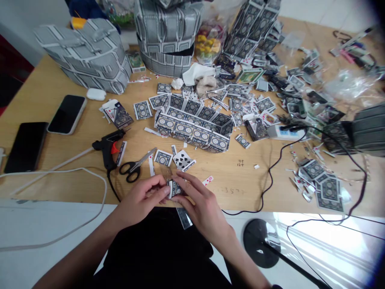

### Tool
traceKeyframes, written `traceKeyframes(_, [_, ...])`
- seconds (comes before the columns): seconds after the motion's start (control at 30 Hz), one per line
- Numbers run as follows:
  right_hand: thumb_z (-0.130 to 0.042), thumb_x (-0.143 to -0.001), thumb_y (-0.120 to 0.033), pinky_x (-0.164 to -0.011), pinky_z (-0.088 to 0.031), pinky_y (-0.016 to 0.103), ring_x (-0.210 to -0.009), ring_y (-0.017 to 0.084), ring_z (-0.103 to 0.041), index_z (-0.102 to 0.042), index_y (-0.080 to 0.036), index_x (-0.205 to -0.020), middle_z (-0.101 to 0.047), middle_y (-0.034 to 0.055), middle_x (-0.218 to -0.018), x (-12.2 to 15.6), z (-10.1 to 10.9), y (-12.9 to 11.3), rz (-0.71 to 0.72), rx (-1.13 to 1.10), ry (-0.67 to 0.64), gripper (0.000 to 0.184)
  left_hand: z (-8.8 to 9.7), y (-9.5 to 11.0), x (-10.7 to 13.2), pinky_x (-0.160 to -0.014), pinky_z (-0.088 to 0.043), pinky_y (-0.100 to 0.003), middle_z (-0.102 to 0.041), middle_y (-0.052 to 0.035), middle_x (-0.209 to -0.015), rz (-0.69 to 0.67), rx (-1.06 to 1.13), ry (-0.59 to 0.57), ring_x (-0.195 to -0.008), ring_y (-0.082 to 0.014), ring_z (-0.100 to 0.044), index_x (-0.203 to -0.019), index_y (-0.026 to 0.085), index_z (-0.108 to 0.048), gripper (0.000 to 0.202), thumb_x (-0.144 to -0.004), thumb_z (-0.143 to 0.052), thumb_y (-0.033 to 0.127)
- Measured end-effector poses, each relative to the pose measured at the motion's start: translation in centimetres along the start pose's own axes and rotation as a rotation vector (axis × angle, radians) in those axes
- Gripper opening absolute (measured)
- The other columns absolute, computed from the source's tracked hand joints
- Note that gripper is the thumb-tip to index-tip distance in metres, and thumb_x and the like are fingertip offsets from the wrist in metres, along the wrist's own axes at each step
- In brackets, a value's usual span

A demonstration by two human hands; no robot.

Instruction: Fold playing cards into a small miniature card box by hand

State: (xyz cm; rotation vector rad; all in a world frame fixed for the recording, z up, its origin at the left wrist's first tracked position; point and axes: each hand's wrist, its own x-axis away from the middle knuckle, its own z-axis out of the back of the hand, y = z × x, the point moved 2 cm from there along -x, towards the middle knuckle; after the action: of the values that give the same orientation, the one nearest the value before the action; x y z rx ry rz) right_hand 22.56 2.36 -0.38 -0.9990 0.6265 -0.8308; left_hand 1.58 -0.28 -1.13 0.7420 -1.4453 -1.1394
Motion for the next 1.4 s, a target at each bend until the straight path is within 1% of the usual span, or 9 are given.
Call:
traceKeyframes(0.17, [-0.069, -0.106, -0.022, -0.122, -0.055, 0.053, -0.145, 0.030, -0.063, -0.056, -0.038, -0.160, -0.063, 0.0107, -0.157, 0.0, -0.1, 0.2, 0.008, 0.018, -0.030, 0.058, 0.4, 0.2, -0.1, -0.078, -0.059, -0.027, -0.078, -0.0033, -0.094, -0.051, -0.080, 0.089, -0.086, -0.0201, -0.074, -0.104, 0.022, -0.074, 0.015, -0.100, -0.070, 0.036])
traceKeyframes(0.3, [-0.068, -0.106, -0.022, -0.122, -0.056, 0.053, -0.144, 0.031, -0.064, -0.057, -0.036, -0.161, -0.063, 0.0123, -0.156, -0.1, -0.3, 0.1, 0.016, 0.026, -0.039, 0.057, 0.9, 0.3, -0.3, -0.073, -0.057, -0.026, -0.076, -0.0009, -0.084, -0.051, -0.072, 0.054, -0.076, -0.0171, -0.072, -0.095, 0.021, -0.074, 0.013, -0.099, -0.071, 0.033])
traceKeyframes(0.47, [-0.066, -0.108, -0.024, -0.119, -0.058, 0.052, -0.141, 0.031, -0.066, -0.056, -0.036, -0.161, -0.062, 0.0134, -0.156, -0.2, -0.5, 0.1, 0.023, 0.044, -0.046, 0.056, 1.2, 0.0, -0.4, -0.071, -0.057, -0.026, -0.074, 0.0008, -0.077, -0.009, -0.044, 0.029, -0.071, -0.0160, -0.070, -0.091, 0.021, -0.069, 0.016, -0.097, -0.072, 0.035])
traceKeyframes(0.67, [-0.067, -0.107, -0.024, -0.111, -0.064, 0.049, -0.131, 0.031, -0.073, -0.062, -0.032, -0.157, -0.066, 0.0154, -0.150, -0.1, -0.4, 0.4, 0.040, 0.054, -0.059, 0.051, 1.2, -0.4, -0.5, -0.069, -0.054, -0.024, -0.071, 0.0011, -0.076, -0.013, -0.068, -0.005, -0.071, -0.0153, -0.068, -0.089, 0.020, -0.066, 0.019, -0.100, -0.069, 0.036])
traceKeyframes(0.83, [-0.067, -0.107, -0.022, -0.112, -0.063, 0.047, -0.132, 0.029, -0.071, -0.064, -0.029, -0.155, -0.066, 0.0146, -0.148, -0.3, -0.4, 0.5, 0.062, 0.065, -0.052, 0.048, 1.4, -0.5, -0.5, -0.074, -0.052, -0.024, -0.072, 0.0009, -0.080, -0.017, -0.128, -0.027, -0.076, -0.0149, -0.067, -0.092, 0.020, -0.069, 0.023, -0.105, -0.064, 0.039])
traceKeyframes(0.97, [-0.066, -0.107, -0.020, -0.111, -0.064, 0.043, -0.125, 0.026, -0.074, -0.065, -0.027, -0.153, -0.066, 0.0141, -0.147, -0.3, -0.3, 0.3, 0.086, 0.074, -0.060, 0.046, 1.5, -0.3, -0.5, -0.074, -0.051, -0.025, -0.072, 0.0015, -0.081, -0.016, -0.163, -0.032, -0.077, -0.0149, -0.067, -0.091, 0.020, -0.069, 0.023, -0.104, -0.064, 0.038])
traceKeyframes(1.2, [-0.065, -0.108, -0.021, -0.113, -0.063, 0.044, -0.132, 0.026, -0.071, -0.064, -0.027, -0.153, -0.068, 0.0141, -0.144, 0.0, -0.6, 0.4, 0.089, 0.093, -0.088, 0.046, 1.5, 0.0, -0.6, -0.070, -0.047, -0.025, -0.068, 0.0027, -0.078, -0.050, -0.235, -0.035, -0.074, -0.0140, -0.063, -0.086, 0.020, -0.066, 0.018, -0.101, -0.065, 0.031])
traceKeyframes(1.3, [-0.066, -0.108, -0.022, -0.113, -0.063, 0.045, -0.130, 0.026, -0.072, -0.064, -0.027, -0.153, -0.068, 0.0139, -0.143, -0.1, -0.6, 0.6, 0.086, 0.091, -0.075, 0.045, 1.2, -0.5, -0.6, -0.071, -0.049, -0.025, -0.068, 0.0026, -0.079, -0.036, -0.191, -0.016, -0.074, -0.0140, -0.064, -0.088, 0.021, -0.065, 0.017, -0.101, -0.065, 0.032])
traceKeyframes(1.4, [-0.067, -0.107, -0.022, -0.112, -0.064, 0.045, -0.127, 0.026, -0.073, -0.065, -0.029, -0.152, -0.068, 0.0134, -0.142, -0.2, -0.6, 0.6, 0.074, 0.091, -0.034, 0.046, 0.5, -1.3, -0.4, -0.071, -0.054, -0.025, -0.068, 0.0020, -0.078, 0.019, -0.083, -0.005, -0.073, -0.0146, -0.067, -0.091, 0.021, -0.063, 0.025, -0.106, -0.060, 0.041])
